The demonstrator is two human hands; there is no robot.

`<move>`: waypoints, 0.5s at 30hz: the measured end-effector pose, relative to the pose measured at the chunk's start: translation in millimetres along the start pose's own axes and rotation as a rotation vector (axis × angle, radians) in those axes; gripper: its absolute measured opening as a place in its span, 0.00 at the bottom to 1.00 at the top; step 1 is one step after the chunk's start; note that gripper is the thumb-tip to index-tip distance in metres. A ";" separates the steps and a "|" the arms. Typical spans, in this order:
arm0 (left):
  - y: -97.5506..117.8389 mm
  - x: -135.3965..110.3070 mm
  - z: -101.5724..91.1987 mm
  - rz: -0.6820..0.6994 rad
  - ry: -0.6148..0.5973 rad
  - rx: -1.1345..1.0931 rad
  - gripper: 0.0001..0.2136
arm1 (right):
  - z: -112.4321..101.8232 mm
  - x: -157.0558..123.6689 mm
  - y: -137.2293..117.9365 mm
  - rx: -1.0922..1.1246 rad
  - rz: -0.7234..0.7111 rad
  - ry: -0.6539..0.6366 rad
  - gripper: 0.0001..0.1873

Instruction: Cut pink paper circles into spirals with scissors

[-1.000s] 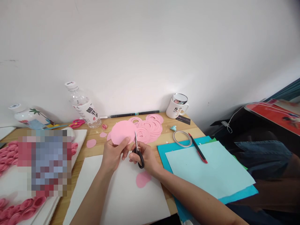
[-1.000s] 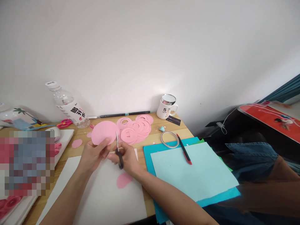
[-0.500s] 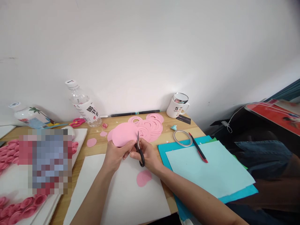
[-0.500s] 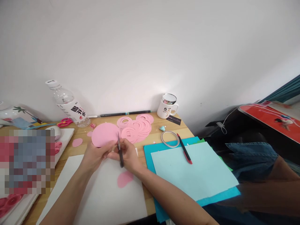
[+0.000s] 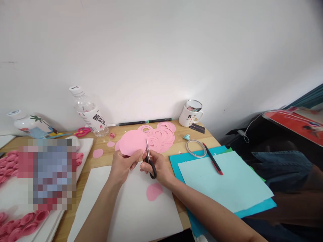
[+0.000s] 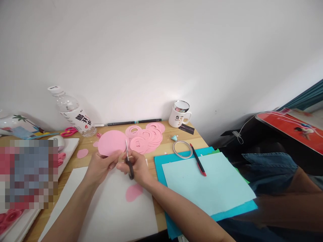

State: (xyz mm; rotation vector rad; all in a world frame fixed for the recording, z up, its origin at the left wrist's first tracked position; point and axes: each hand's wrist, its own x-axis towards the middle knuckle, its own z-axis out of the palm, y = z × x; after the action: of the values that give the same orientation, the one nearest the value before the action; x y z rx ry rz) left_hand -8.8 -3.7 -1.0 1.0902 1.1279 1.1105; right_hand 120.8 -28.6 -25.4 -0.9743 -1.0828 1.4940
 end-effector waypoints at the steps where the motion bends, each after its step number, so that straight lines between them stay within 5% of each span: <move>1: 0.0 0.2 0.1 0.000 -0.004 -0.007 0.15 | 0.2 -0.2 -0.1 -0.007 0.013 0.003 0.22; 15: 1.1 -1.2 5.7 -0.014 -0.002 -0.002 0.16 | -1.3 1.9 10.7 0.034 -0.085 -0.072 0.24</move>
State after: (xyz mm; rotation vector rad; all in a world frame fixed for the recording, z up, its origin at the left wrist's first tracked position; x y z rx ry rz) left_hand -3.4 -5.2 0.9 1.0800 1.1313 1.0987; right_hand 118.9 -27.5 -36.1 -0.8461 -1.1329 1.4830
